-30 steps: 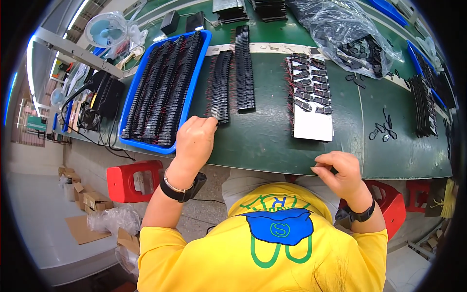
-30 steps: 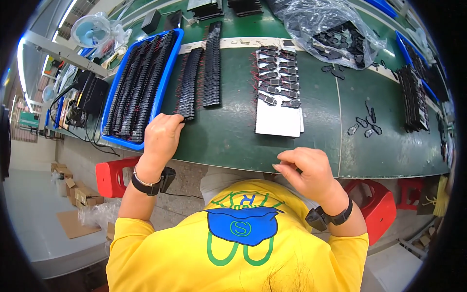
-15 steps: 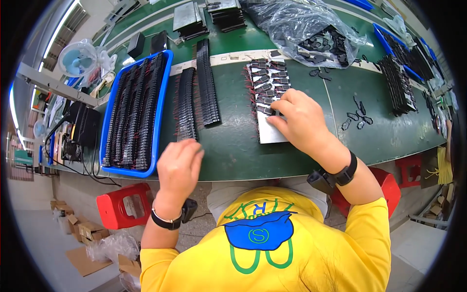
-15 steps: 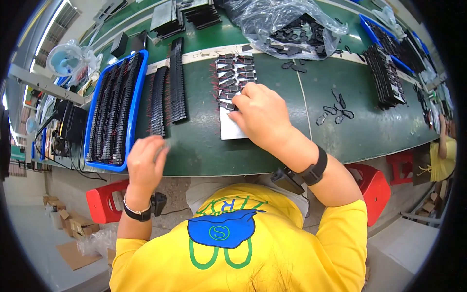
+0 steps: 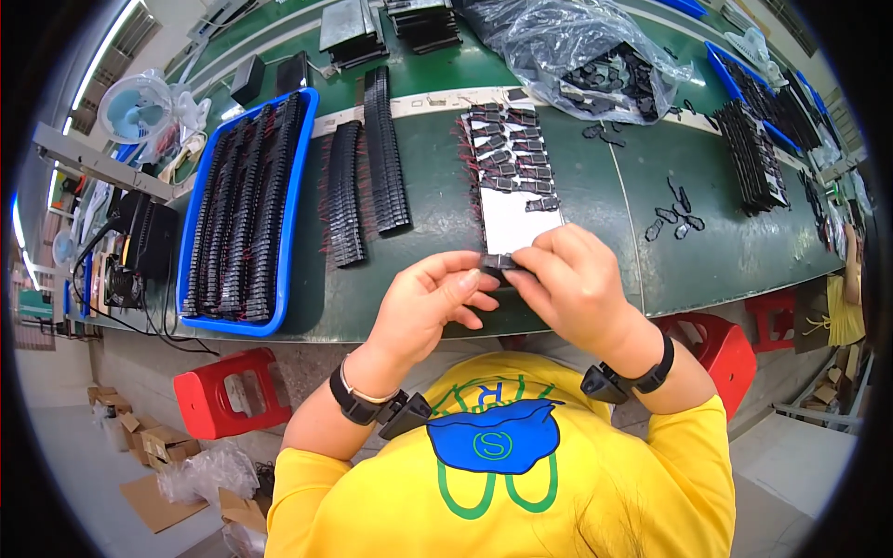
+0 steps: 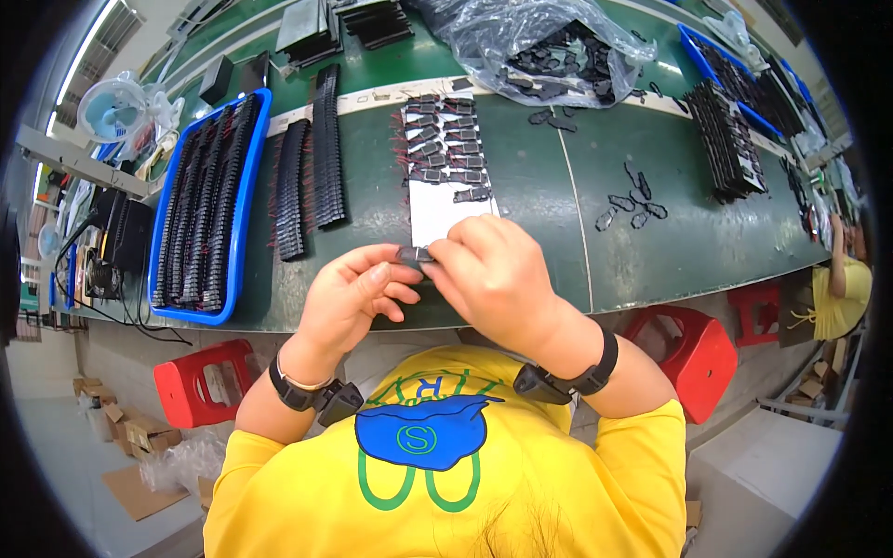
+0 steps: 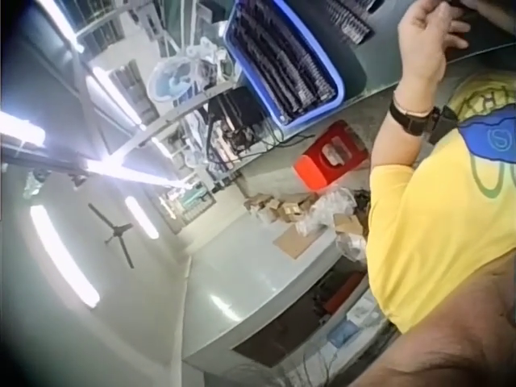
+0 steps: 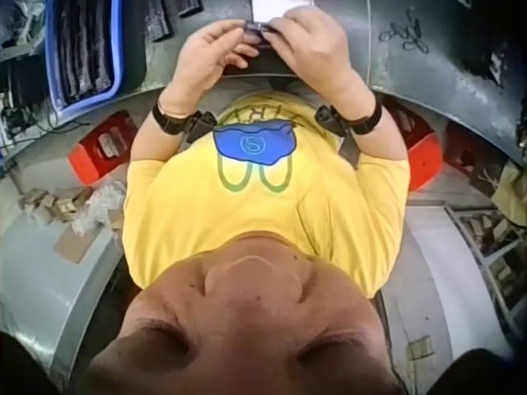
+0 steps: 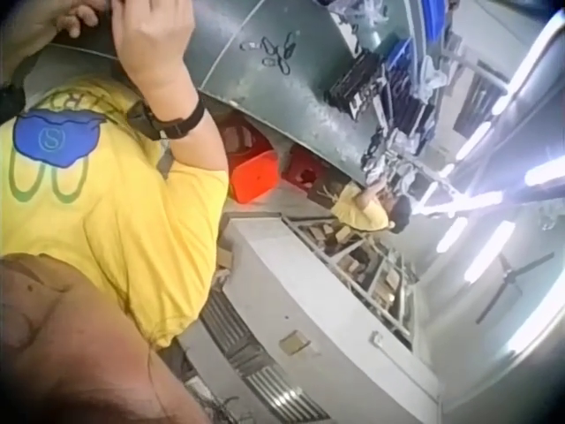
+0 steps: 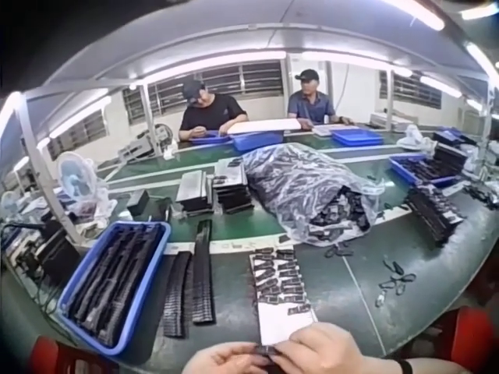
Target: The person picks up a small electronic component and a black plastic casing, fits the component into the casing, and presses them together. After assembling the unit, the person places it onto a metal plate and repeats the process with the next set of parts.
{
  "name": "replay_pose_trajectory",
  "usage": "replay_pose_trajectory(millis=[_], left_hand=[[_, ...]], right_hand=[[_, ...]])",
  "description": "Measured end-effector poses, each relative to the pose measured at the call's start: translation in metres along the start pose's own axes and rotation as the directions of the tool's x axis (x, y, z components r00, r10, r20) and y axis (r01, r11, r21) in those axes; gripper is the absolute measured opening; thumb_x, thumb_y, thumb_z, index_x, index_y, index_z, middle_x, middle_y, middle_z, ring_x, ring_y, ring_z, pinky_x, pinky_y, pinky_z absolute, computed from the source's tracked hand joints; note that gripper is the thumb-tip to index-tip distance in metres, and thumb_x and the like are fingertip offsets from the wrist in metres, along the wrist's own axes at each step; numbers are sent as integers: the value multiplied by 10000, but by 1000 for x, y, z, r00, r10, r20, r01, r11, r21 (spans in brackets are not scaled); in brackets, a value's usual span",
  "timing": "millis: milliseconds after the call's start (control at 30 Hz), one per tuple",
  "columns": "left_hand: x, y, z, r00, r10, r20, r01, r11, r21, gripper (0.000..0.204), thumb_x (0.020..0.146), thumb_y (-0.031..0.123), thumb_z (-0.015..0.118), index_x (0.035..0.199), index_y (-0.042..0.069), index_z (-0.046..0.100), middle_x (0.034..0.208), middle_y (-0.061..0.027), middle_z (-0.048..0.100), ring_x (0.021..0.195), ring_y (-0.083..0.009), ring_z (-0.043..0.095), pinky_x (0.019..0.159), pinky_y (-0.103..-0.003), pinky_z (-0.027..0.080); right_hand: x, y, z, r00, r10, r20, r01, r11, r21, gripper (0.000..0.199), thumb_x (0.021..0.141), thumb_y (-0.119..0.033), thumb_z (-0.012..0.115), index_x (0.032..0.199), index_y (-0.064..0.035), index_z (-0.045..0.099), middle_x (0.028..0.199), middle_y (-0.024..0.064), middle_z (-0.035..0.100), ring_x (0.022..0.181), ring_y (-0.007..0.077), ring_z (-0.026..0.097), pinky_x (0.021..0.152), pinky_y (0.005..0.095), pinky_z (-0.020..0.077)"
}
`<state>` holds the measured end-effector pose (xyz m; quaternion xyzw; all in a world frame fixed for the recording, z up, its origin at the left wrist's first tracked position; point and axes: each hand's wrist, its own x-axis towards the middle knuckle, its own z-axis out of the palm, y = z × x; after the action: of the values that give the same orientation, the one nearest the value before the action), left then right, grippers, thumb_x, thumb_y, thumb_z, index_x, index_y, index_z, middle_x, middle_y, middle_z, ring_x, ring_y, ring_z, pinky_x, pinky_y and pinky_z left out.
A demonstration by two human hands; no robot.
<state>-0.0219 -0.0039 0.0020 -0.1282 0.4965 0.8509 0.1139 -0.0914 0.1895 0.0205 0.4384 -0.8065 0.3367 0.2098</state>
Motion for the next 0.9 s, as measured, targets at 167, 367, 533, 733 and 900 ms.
replay_pose_trajectory(millis=[167,367,533,733,900], left_hand=[[4,-12,-1,998,-25,61,24,1000,7,195,912,108,619,1065,-13,622,875,-98,682,707,-126,648,611,-233,543],[-6,-14,6,999,8,35,-13,987,162,158,916,99,612,1019,-13,654,838,-83,681,678,-112,640,610,-223,541],[-10,-14,10,1000,-1,22,-3,977,214,139,904,60,613,999,-22,670,841,-85,685,649,-128,647,584,-225,538],[-15,-20,12,893,436,111,-402,664,631,110,831,-6,669,939,-8,688,913,-90,678,801,-157,647,692,-237,517],[-18,-20,12,783,553,286,-567,444,694,145,771,-44,702,910,-4,686,975,-110,661,909,-182,623,752,-260,495]], right_hand=[[-18,-10,-1,999,-43,1,43,999,23,273,625,-41,764,861,-17,630,780,78,561,666,270,566,573,372,470],[-22,-16,1,998,-39,-50,45,991,127,310,622,-30,768,897,-6,626,828,99,613,687,273,601,593,354,494],[-36,-11,5,999,-14,32,6,972,233,326,637,-29,776,925,0,626,827,125,655,675,275,640,588,336,516],[-41,-13,3,996,81,41,-90,951,295,319,646,-35,788,922,4,632,788,130,663,663,283,658,566,338,525],[-42,-13,4,995,87,47,-97,949,301,321,649,-34,789,930,2,639,780,125,661,655,282,655,558,333,523]])
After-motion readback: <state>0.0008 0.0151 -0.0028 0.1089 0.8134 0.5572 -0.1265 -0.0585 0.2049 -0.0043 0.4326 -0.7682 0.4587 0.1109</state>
